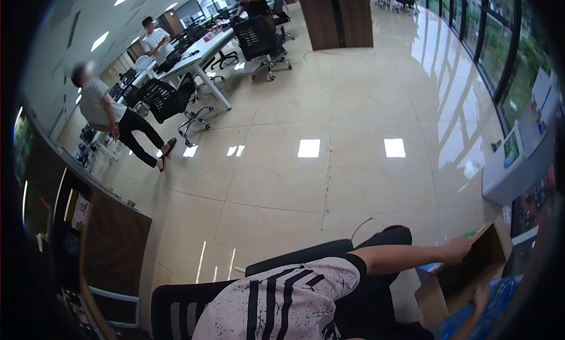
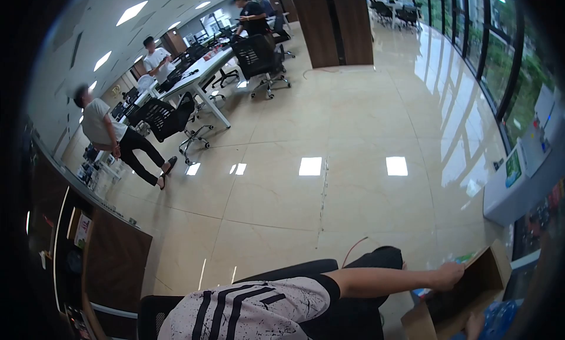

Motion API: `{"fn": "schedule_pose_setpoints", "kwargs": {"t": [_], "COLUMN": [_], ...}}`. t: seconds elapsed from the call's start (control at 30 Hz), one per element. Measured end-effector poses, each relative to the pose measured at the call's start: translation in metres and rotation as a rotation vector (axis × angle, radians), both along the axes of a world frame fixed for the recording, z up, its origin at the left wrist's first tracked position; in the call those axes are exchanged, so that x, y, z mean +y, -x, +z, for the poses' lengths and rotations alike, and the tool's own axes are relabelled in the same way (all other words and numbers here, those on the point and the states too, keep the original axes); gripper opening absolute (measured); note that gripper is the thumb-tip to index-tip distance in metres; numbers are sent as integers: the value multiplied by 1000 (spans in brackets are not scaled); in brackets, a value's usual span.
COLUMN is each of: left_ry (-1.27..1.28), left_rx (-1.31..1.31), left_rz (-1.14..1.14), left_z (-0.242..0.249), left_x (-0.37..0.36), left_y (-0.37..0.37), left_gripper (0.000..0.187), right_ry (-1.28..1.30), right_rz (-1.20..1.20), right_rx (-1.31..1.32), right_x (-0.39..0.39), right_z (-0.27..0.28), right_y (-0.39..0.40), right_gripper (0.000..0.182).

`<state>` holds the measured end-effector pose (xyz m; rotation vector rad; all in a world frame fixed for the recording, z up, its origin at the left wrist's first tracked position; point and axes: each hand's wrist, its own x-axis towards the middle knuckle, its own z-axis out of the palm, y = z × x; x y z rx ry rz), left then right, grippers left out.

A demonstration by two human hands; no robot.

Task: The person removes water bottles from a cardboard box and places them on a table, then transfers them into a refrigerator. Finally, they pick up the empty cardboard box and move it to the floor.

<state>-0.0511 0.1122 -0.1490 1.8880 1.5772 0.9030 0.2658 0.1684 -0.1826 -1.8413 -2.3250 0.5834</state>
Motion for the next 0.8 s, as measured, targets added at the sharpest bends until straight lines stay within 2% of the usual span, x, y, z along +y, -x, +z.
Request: {"fn": "schedule_pose_setpoints", "kwargs": {"t": [0.03, 0.07, 0.1, 0.13, 0.17, 0.2, 0.23, 0.27, 0.3, 0.33, 0.37, 0.4, 0.43, 0.63, 0.73, 0.8], "left_ry": [59, 23, 141, 110, 108, 134, 69, 117, 67, 117, 342, 446, 490, 443, 391, 393], "left_rx": [-19, 75, 140, 166, 273, 319, 407, 406, 387, 397, 370, 379, 402, 389, 400, 379], "left_rz": [18, 11, -49, -1, 6, -113, -97, -137, -72, -103, -151, -164, -152, -212, -215, -199], "left_z": [-15, -36, -46, -80, -102, -95, -123, -130, -151, -167, -162, -119, -121, -172, -163, -180], "left_x": [3, 8, 13, 20, 26, 22, 25, 24, 21, 20, 20, 10, 10, 26, 29, 29], "left_y": [-2, -5, -3, -11, -15, -3, -7, -4, -4, -2, 3, 16, 19, 5, -2, -7], "left_gripper": [24, 27, 23, 19, 13, 10, 8, 13, 21, 26, 32, 36, 35, 22, 20, 19], "right_ry": [-29, -51, 34, 21, 45, 62, 76, 80, 138, 230, 192, 250, 364, 383, 451, 593], "right_rz": [-28, -68, -164, -156, -76, 13, -68, -147, -184, -233, -144, -277, -490, -587, -647, -569], "right_rx": [-87, -182, -122, 36, -117, -264, -242, -223, -291, -225, -248, -248, -196, -137, -139, -82], "right_x": [-5, -16, -29, -29, -24, -19, -18, -22, -28, -32, -35, -40, -44, -59, -61, -52], "right_z": [-14, -14, -15, -48, -77, -105, -129, -148, -144, -147, -157, -146, -151, -163, -170, -177], "right_y": [5, 23, 40, 30, 25, 22, 26, 27, 43, 51, 54, 74, 82, 88, 80, 66], "right_gripper": [36, 39, 41, 42, 35, 30, 29, 29, 30, 34, 35, 37, 39, 40, 39, 43]}}
